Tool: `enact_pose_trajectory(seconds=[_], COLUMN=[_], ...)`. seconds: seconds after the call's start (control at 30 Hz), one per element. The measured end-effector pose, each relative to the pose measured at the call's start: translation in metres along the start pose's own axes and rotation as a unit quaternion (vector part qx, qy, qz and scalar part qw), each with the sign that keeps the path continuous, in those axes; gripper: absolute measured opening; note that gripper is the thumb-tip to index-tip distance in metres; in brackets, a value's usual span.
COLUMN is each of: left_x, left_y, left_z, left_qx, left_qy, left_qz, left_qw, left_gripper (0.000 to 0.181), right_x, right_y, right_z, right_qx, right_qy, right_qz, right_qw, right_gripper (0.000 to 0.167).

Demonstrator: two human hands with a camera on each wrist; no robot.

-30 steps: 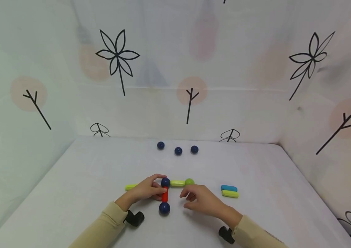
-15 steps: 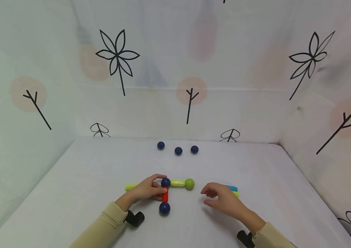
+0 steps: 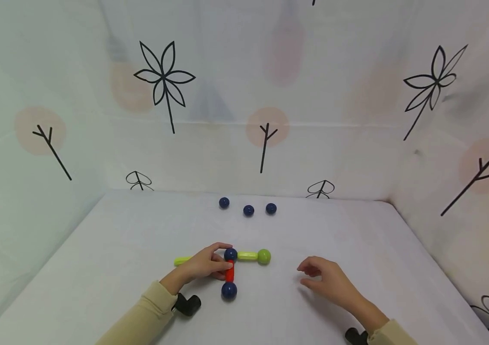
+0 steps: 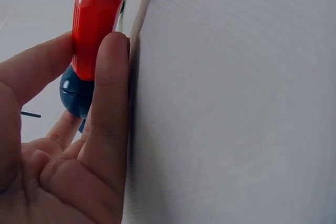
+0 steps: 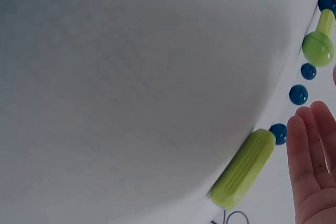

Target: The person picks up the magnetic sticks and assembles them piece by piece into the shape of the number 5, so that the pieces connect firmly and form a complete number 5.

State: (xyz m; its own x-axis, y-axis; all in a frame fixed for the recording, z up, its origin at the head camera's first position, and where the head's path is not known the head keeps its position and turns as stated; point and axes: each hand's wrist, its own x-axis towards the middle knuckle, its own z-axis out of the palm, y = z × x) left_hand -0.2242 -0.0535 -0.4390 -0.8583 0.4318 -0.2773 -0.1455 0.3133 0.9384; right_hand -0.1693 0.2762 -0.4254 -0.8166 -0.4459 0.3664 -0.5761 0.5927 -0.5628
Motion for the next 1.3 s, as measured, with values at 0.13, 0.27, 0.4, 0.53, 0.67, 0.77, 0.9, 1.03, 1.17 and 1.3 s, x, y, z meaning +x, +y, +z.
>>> enact_pose_trajectory(seconds=[0.13, 0.27, 0.4, 0.53, 0.67, 0.77, 0.9, 1.03, 1.17, 1.3], left_x=[0.000, 0.000, 0.001, 0.003, 0.003, 0.002, 0.001, 0.001, 0.001, 0.001], left_y=[0.000, 0.000, -0.002, -0.002, -0.003, -0.003, -0.002, -0.001, -0.002, -0.001], left_z=[-0.001, -0.001, 0.000, 0.001, 0.001, 0.000, 0.000, -0.001, -0.001, 0.000], left_qx=[-0.009, -0.008, -0.003, 0.000, 0.003, 0.004, 0.004, -0.001, -0.004, -0.005], left_qy=[-0.003, -0.003, -0.004, -0.003, -0.002, -0.001, 0.001, 0.000, 0.000, -0.002], left_qz=[0.003, 0.002, 0.001, 0.001, 0.003, 0.004, 0.001, -0.002, -0.002, -0.002], left_qw=[0.9999, 1.0000, 1.0000, 1.0000, 1.0000, 1.0000, 1.0000, 1.0000, 1.0000, 1.0000], left_gripper=[0.054, 0.053, 0.053, 0.054, 0.054, 0.054, 0.054, 0.054, 0.054, 0.054], right_x=[-0.005, -0.009, -0.012, -0.014, -0.014, -0.014, -0.013, -0.012, -0.012, -0.011], right_y=[0.004, 0.008, 0.011, 0.016, 0.020, 0.022, 0.021, 0.020, 0.022, 0.021], right_z=[-0.001, -0.004, -0.009, -0.013, -0.016, -0.017, -0.017, -0.018, -0.019, -0.019], right_qx=[-0.013, -0.034, -0.054, -0.081, -0.094, -0.098, -0.102, -0.094, -0.042, 0.004], right_qy=[0.038, 0.061, 0.067, 0.068, 0.065, 0.053, 0.031, 0.010, -0.059, -0.112], right_qz=[-0.017, -0.010, 0.010, 0.028, 0.035, 0.045, 0.067, 0.093, 0.120, 0.120], right_qw=[0.9990, 0.9975, 0.9962, 0.9940, 0.9928, 0.9928, 0.9920, 0.9911, 0.9902, 0.9864], right_gripper=[0.030, 0.032, 0.033, 0.034, 0.034, 0.032, 0.030, 0.028, 0.027, 0.026])
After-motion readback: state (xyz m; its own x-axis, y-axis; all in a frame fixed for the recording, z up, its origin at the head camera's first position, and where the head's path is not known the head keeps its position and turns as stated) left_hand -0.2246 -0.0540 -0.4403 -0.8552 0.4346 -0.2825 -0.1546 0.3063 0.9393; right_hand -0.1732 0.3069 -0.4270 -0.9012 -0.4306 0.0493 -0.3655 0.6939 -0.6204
